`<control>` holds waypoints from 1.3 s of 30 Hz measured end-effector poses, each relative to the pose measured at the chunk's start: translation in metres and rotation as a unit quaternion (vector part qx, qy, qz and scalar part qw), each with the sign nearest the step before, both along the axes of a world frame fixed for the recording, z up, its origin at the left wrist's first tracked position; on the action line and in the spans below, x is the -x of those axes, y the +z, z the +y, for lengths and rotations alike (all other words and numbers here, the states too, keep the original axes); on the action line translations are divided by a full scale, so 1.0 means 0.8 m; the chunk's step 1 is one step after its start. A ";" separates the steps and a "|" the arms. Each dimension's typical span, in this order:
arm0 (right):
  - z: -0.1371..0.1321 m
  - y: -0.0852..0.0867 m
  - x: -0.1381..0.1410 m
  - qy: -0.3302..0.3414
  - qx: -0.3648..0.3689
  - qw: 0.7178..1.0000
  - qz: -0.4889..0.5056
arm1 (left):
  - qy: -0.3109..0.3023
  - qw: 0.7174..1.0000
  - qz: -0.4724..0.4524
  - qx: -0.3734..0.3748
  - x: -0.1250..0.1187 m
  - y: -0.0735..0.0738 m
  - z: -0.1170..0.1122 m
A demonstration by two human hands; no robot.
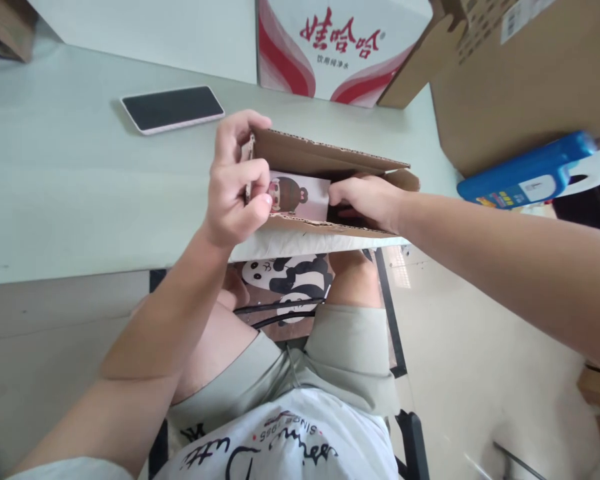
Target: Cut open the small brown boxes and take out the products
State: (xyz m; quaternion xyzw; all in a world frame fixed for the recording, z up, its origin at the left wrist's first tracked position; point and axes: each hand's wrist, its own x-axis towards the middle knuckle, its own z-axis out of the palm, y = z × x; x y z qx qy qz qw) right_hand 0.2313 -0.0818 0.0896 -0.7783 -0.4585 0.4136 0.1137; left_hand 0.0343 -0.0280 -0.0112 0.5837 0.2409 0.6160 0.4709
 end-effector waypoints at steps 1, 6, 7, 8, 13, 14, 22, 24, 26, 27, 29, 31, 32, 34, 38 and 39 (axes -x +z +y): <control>0.000 0.001 0.001 -0.031 0.020 0.999 0.011 | -0.004 1.000 0.003 -0.009 0.001 0.002 -0.001; 0.004 0.004 0.001 0.001 0.051 0.996 -0.067 | -0.012 0.987 0.075 -0.141 -0.002 0.006 -0.006; 0.006 0.005 0.002 0.017 0.058 0.996 -0.071 | 0.000 0.984 0.084 -0.160 -0.003 0.006 -0.008; 0.008 0.007 0.003 0.039 0.072 0.993 -0.088 | 0.013 0.981 0.089 -0.174 -0.004 0.007 -0.009; 0.014 0.030 0.018 0.349 0.098 0.845 -0.393 | 0.036 0.970 0.138 -0.197 -0.007 0.006 -0.012; 0.013 0.035 0.021 0.395 0.080 0.803 -0.439 | 0.037 0.968 0.149 -0.197 -0.007 0.005 -0.011; 0.016 0.025 0.014 0.554 -0.073 0.710 -0.428 | 0.022 0.964 0.131 -0.232 -0.005 0.007 -0.011; 0.019 0.018 0.011 0.552 -0.086 0.710 -0.428 | 0.021 0.964 0.136 -0.228 -0.004 0.007 -0.012; 0.020 0.014 0.012 0.542 -0.082 0.719 -0.428 | 0.022 0.963 0.152 -0.222 -0.003 0.005 -0.012; 0.020 0.014 0.012 0.538 -0.082 0.723 -0.426 | 0.024 0.962 0.162 -0.220 -0.003 0.004 -0.011; 0.019 0.013 0.013 0.537 -0.088 0.725 -0.422 | 0.029 0.958 0.178 -0.223 -0.003 0.000 -0.010; 0.017 0.012 0.012 0.543 -0.102 0.722 -0.417 | 0.031 0.955 0.177 -0.236 -0.004 -0.002 -0.010; 0.017 0.011 0.011 0.546 -0.111 0.720 -0.413 | 0.030 0.955 0.171 -0.242 -0.003 -0.002 -0.010; 0.018 0.008 0.007 0.549 -0.128 0.721 -0.403 | 0.026 0.957 0.159 -0.243 -0.002 -0.001 -0.011; 0.021 0.001 -0.004 0.559 -0.140 0.723 -0.380 | 0.025 0.959 0.164 -0.228 0.000 0.004 -0.013; 0.022 0.000 -0.006 0.564 -0.141 0.721 -0.378 | 0.028 0.959 0.166 -0.229 0.000 0.004 -0.013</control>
